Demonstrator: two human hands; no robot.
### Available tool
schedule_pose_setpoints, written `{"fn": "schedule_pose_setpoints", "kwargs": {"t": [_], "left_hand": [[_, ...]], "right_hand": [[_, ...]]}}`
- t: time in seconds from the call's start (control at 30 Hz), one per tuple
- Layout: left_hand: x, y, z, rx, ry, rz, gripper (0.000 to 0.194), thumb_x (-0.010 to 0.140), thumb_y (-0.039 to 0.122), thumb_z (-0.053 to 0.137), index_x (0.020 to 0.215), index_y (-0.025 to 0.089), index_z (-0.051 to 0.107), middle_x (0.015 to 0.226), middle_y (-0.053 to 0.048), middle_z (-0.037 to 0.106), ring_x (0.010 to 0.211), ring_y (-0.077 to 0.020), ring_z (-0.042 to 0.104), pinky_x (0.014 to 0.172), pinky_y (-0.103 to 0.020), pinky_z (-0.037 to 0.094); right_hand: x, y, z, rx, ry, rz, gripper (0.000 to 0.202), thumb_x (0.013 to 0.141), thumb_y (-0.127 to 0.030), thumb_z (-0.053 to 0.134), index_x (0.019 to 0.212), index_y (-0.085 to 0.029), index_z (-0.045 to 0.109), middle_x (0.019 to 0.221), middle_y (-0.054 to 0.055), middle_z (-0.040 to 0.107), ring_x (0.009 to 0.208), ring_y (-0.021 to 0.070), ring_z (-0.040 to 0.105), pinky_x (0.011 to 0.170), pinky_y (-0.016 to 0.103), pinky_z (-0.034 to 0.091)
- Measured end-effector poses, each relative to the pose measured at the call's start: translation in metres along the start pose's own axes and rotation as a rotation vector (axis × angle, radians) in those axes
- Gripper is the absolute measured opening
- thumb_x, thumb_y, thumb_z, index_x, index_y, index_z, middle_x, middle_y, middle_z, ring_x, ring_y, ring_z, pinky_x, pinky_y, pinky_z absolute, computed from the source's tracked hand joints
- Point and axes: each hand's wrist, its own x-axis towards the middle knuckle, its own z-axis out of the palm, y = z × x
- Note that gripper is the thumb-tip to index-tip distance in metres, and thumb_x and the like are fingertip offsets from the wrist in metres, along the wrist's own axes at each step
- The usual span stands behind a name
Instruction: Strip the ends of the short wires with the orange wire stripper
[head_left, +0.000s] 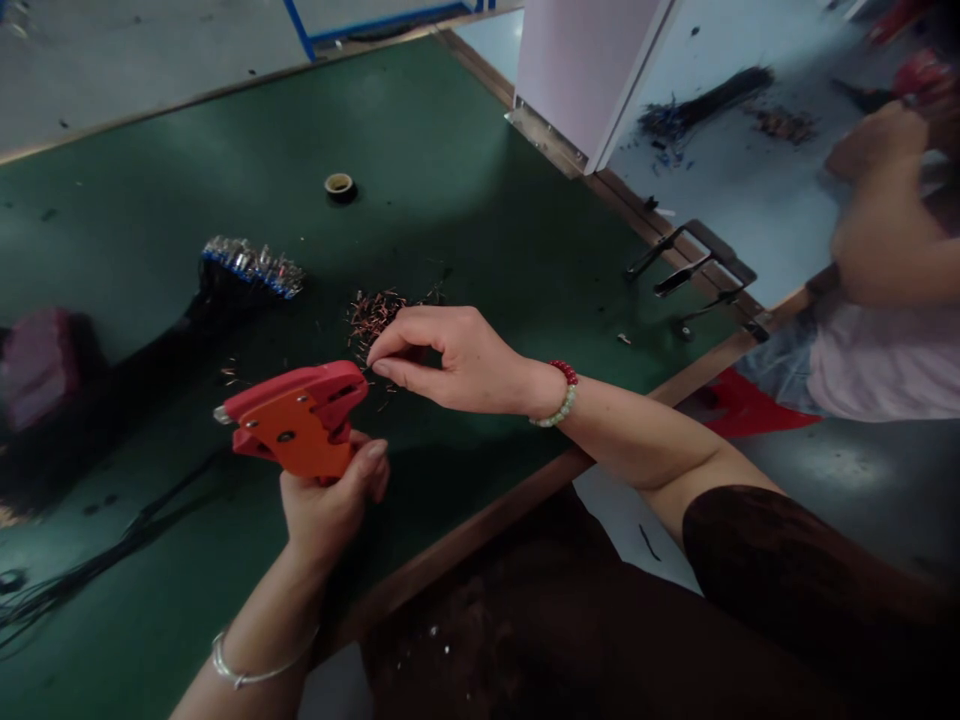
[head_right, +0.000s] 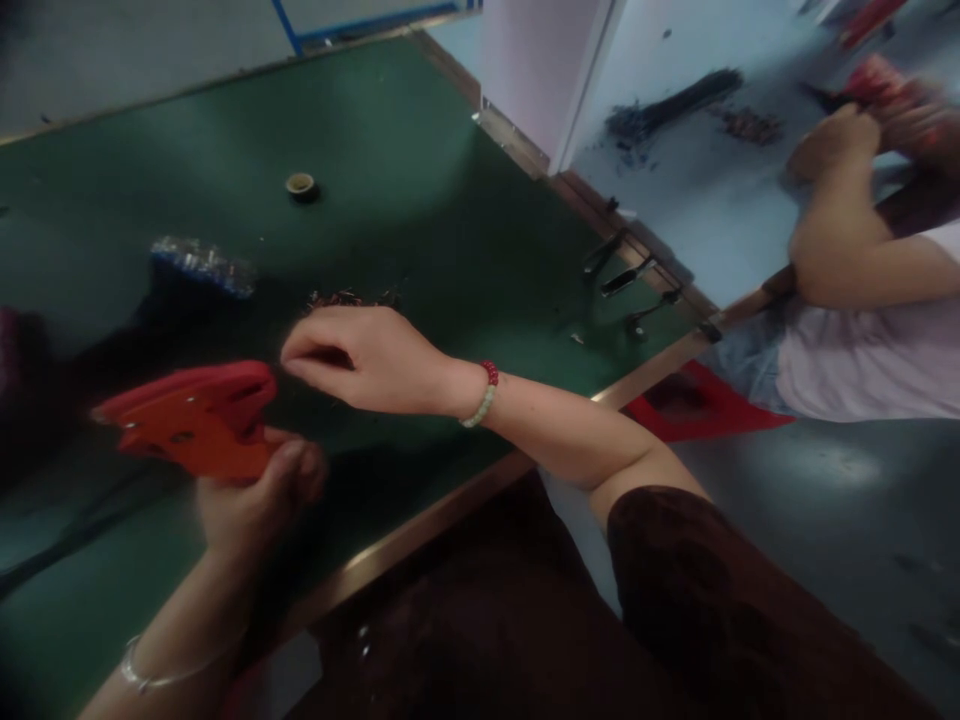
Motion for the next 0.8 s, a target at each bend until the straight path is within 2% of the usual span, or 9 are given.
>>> {"fn": "schedule_pose_setpoints", "kwargs": {"t": [0.1, 0.2, 0.3, 0.4, 0.53, 0.8], "left_hand": [[0.002, 0.000, -0.003, -0.062, -0.111, -0.017, 0.030, 0.087, 0.040, 0.081, 0.081, 0.019, 0.061, 0.053, 0.006, 0.055, 0.042, -0.0130, 0.053, 0.042, -0.028, 0.045], [0.004, 0.000, -0.007, -0.111, -0.286, -0.034, 0.030, 0.093, 0.047, 0.073, 0.091, 0.018, 0.066, 0.067, -0.001, 0.065, 0.057, -0.0190, 0.065, 0.056, -0.034, 0.055], [0.007, -0.003, -0.010, -0.140, -0.414, -0.051, 0.049, 0.095, 0.062, 0.064, 0.110, 0.016, 0.069, 0.085, -0.010, 0.073, 0.075, -0.0263, 0.071, 0.071, -0.042, 0.060], [0.011, -0.006, -0.011, -0.207, -0.386, -0.060, 0.063, 0.093, 0.074, 0.056, 0.116, 0.017, 0.070, 0.092, -0.012, 0.075, 0.084, -0.0290, 0.072, 0.079, -0.045, 0.061], [0.016, -0.003, -0.012, -0.302, -0.296, -0.091, 0.067, 0.092, 0.081, 0.049, 0.102, 0.018, 0.073, 0.088, -0.011, 0.075, 0.083, -0.0286, 0.072, 0.081, -0.043, 0.061], [0.013, -0.002, -0.015, -0.327, -0.264, -0.136, 0.053, 0.096, 0.068, 0.054, 0.106, 0.019, 0.071, 0.096, -0.010, 0.074, 0.091, -0.0278, 0.071, 0.086, -0.043, 0.060]], "right_hand": [[0.000, 0.003, 0.001, -0.018, -0.007, 0.028, 0.014, 0.101, -0.016, 0.060, 0.094, -0.012, 0.071, 0.090, 0.004, 0.073, 0.084, 0.0126, 0.063, 0.083, 0.027, 0.048], [0.001, 0.008, 0.001, -0.032, -0.007, 0.075, 0.014, 0.101, -0.017, 0.060, 0.094, -0.013, 0.071, 0.092, 0.004, 0.074, 0.086, 0.0130, 0.064, 0.083, 0.027, 0.049], [0.001, 0.014, -0.001, -0.031, 0.008, 0.100, 0.014, 0.101, -0.019, 0.061, 0.094, -0.012, 0.072, 0.092, 0.005, 0.074, 0.086, 0.0130, 0.065, 0.083, 0.027, 0.049], [0.002, 0.018, -0.004, -0.022, 0.022, 0.109, 0.015, 0.101, -0.020, 0.061, 0.095, -0.012, 0.072, 0.094, 0.005, 0.074, 0.084, 0.0123, 0.065, 0.082, 0.027, 0.049], [0.003, 0.019, -0.009, 0.000, 0.051, 0.119, 0.018, 0.100, -0.027, 0.063, 0.095, -0.012, 0.072, 0.093, 0.004, 0.073, 0.080, 0.0115, 0.063, 0.079, 0.026, 0.049], [0.004, 0.016, -0.011, -0.026, 0.056, 0.080, 0.013, 0.100, -0.020, 0.063, 0.095, -0.012, 0.072, 0.093, 0.004, 0.072, 0.080, 0.0109, 0.063, 0.079, 0.025, 0.049]]}}
